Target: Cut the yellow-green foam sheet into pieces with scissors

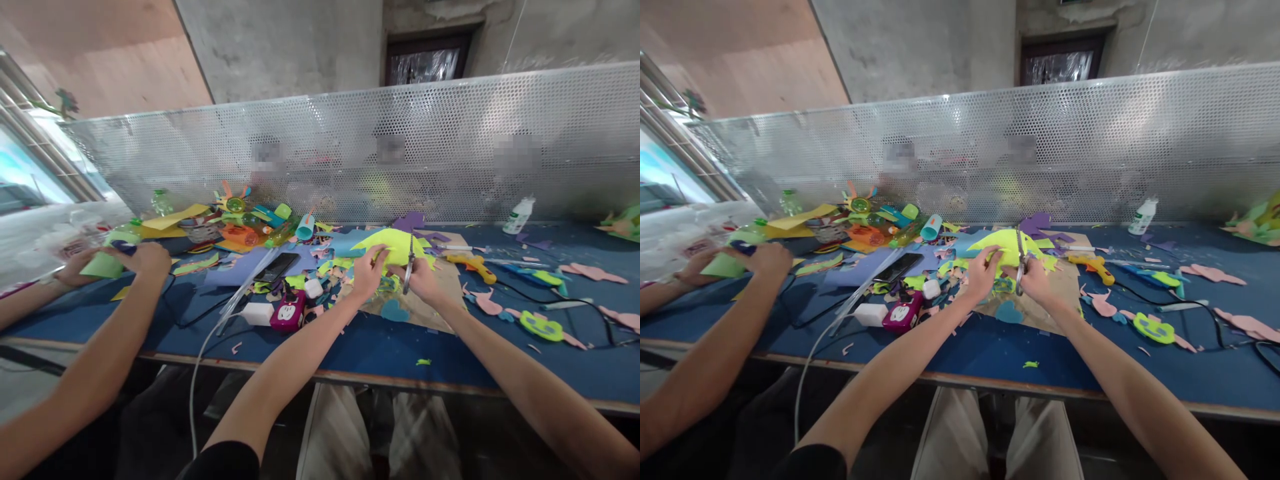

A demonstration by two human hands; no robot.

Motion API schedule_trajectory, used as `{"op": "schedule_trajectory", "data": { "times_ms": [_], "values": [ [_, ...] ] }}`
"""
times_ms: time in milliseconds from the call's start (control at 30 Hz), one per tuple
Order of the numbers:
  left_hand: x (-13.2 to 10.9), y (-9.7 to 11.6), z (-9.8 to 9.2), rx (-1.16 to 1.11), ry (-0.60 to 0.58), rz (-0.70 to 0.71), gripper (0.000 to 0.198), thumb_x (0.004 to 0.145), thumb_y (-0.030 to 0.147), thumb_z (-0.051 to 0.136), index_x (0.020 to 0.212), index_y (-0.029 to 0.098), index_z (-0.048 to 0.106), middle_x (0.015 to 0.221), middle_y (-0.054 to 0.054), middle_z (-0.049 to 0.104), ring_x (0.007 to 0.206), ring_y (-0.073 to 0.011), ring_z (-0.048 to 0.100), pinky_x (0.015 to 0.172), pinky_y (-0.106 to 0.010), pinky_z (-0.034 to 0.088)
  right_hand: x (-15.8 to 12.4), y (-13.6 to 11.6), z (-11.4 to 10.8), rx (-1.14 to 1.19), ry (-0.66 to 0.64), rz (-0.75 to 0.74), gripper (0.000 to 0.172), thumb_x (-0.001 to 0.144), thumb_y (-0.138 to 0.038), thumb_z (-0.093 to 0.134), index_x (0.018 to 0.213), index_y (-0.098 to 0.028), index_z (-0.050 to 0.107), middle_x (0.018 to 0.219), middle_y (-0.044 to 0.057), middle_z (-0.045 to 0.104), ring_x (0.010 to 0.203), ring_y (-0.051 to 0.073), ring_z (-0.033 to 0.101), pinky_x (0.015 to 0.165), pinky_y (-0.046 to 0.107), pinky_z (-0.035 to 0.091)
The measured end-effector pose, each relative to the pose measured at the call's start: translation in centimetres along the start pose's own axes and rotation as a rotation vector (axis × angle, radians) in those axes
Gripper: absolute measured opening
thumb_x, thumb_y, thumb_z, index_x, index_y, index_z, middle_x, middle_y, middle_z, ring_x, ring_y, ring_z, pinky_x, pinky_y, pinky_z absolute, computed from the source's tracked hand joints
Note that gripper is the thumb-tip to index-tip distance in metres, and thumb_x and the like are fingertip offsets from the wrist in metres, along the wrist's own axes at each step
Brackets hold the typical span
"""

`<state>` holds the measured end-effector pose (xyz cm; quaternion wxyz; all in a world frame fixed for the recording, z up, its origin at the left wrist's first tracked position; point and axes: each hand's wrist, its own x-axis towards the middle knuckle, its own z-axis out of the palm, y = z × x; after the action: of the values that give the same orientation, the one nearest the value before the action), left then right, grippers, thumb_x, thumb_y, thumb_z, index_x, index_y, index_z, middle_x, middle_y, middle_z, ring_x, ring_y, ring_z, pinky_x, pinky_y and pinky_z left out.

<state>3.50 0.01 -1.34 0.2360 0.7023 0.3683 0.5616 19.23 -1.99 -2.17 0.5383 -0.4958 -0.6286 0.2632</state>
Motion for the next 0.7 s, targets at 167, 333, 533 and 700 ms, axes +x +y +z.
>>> {"op": "schedule_trajectory", "data": {
  "times_ms": [167,333,533,700],
  "values": [
    [0.1,-0.2,0.1,-0.016,0.027,-0.040,0.053,0.098,0.062,0.051,0.114,0.017,0.074,0.084,-0.006,0.072,0.053,-0.0115,0.048,0.053,-0.026,0.038,-0.1,-0.2,-0.4,-0.080,-0.014,-0.017,0.020,0.074,-0.034,0.065,0.066,-0.016,0.068,0.062,0.004,0.066,0.051,0.015,0.055,0.050,0.025,0.044],
    [0.1,-0.2,0.1,-0.027,0.008,-0.028,0.047,0.099,0.057,0.054,0.112,0.017,0.074,0.086,-0.006,0.073,0.051,-0.0096,0.045,0.053,-0.026,0.038,0.0,-0.4,-0.6,-0.132,0.007,0.017,0.019,0.069,-0.030,0.061,0.063,-0.015,0.071,0.057,0.003,0.063,0.049,0.014,0.054,0.046,0.025,0.040],
    [0.1,-0.1,0.1,-0.029,0.005,-0.019,0.048,0.099,0.057,0.053,0.112,0.017,0.074,0.083,-0.005,0.072,0.049,-0.0094,0.043,0.051,-0.027,0.036,0.2,0.2,-0.9,-0.116,-0.012,0.012,0.021,0.069,-0.024,0.057,0.072,-0.014,0.075,0.061,0.005,0.069,0.052,0.018,0.060,0.047,0.026,0.044],
    [0.7,-0.1,-0.7,-0.031,0.057,-0.066,0.057,0.095,0.065,0.053,0.114,0.015,0.074,0.070,-0.004,0.066,0.048,-0.0106,0.043,0.050,-0.027,0.034,0.2,0.8,-1.0,-0.062,-0.022,-0.061,0.024,0.074,-0.030,0.057,0.073,-0.015,0.076,0.067,0.007,0.073,0.056,0.018,0.061,0.054,0.028,0.048]
  ]
}}
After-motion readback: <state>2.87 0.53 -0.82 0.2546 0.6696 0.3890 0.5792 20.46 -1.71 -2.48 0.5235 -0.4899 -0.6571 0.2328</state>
